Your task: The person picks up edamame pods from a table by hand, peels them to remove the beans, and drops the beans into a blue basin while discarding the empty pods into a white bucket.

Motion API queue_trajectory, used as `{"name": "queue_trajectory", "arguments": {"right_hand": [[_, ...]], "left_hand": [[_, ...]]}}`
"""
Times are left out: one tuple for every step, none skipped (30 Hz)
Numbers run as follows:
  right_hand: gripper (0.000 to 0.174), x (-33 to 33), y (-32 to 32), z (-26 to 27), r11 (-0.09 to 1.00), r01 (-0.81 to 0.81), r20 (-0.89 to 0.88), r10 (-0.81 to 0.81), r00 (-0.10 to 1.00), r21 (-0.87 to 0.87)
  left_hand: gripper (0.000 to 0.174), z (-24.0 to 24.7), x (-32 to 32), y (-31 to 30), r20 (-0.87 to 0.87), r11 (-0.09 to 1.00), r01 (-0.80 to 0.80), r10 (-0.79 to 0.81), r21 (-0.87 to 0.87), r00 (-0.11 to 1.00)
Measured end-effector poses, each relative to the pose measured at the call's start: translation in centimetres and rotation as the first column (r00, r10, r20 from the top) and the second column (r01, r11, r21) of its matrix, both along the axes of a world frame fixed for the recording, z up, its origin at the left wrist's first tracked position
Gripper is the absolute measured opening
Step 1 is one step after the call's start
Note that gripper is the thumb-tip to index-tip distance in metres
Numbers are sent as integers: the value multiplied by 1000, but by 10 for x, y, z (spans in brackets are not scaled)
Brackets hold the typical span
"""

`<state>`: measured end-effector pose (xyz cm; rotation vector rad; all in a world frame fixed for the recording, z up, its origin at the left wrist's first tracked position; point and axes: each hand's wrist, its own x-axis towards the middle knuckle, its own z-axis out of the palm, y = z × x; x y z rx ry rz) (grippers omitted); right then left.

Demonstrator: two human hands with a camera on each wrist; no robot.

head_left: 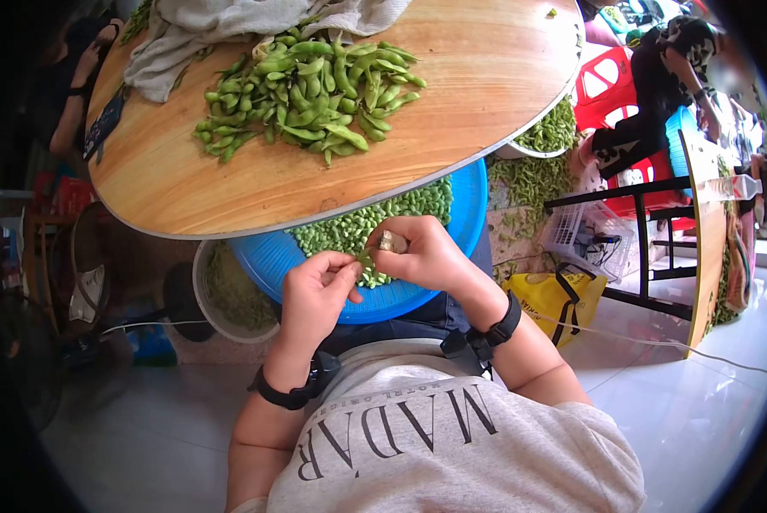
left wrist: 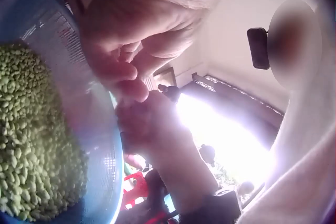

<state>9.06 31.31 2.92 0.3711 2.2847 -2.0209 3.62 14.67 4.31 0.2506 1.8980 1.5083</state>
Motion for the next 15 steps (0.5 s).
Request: {"name": "queue_trajectory", "arguments": {"right_hand": [[19, 0, -1, -2, 999, 7, -6, -6, 1000, 47], [19, -2, -2, -7, 995, 3, -12, -2, 1000, 100], [20, -3, -3, -12, 988, 0, -18, 3, 1000, 152], [20, -5, -4, -16, 979, -4, -24, 9, 1000, 203], [20, -6, -4, -19, 981, -13, -41, 21, 999, 192], [20, -7, -4, -21, 983, -22, -58, 33, 998, 181], [20, -8, -4, -23, 985, -30, -73, 43, 996, 170], [20, -8, -5, -23, 986, -29, -47, 37, 998, 161], [19, -9, -5, -23, 988, -28, -23, 32, 999, 154], [19, -10, -5, -23, 989, -28, -1, 28, 1000, 148], [19, -11, -6, -24, 989, -16, 1, 16, 1000, 150], [18, -12, -8, -25, 988, -4, 5, 3, 1000, 152], [17, -12, -8, -27, 988, 8, 7, -9, 1000, 153], [18, -12, -7, -34, 984, 23, -23, -19, 1000, 175], [19, -13, -6, -40, 980, 40, -51, -31, 998, 196]], "left_hand": [[7, -3, -1, 0, 10, 1000, -3, 3, -4, 1000], [7, -7, -2, 1, 20, 1000, -6, 6, -9, 1000], [7, -11, -2, 1, 30, 1000, -9, 10, -14, 1000], [7, -15, -2, 1, 40, 1000, -24, 24, -1, 999], [7, -20, -2, 1, 50, 999, -38, 37, 11, 998], [7, -23, -2, 1, 59, 998, -52, 51, 25, 997], [7, -26, -1, 1, 71, 998, -56, 53, 40, 996], [7, -28, 1, 1, 85, 997, -60, 55, 54, 995], [7, -30, 2, 2, 97, 996, -64, 57, 69, 994], [7, -31, 1, 2, 134, 994, -72, 62, 76, 989], [6, -32, 0, 2, 170, 993, -82, 67, 81, 983], [6, -33, -1, 2, 207, 992, -91, 72, 85, 976], [6, -36, -2, 0, 247, 991, -100, 75, 90, 966], [6, -41, -3, -1, 285, 989, -109, 77, 96, 955], [6, -44, -4, -2, 325, 988, -116, 78, 101, 942]]}}
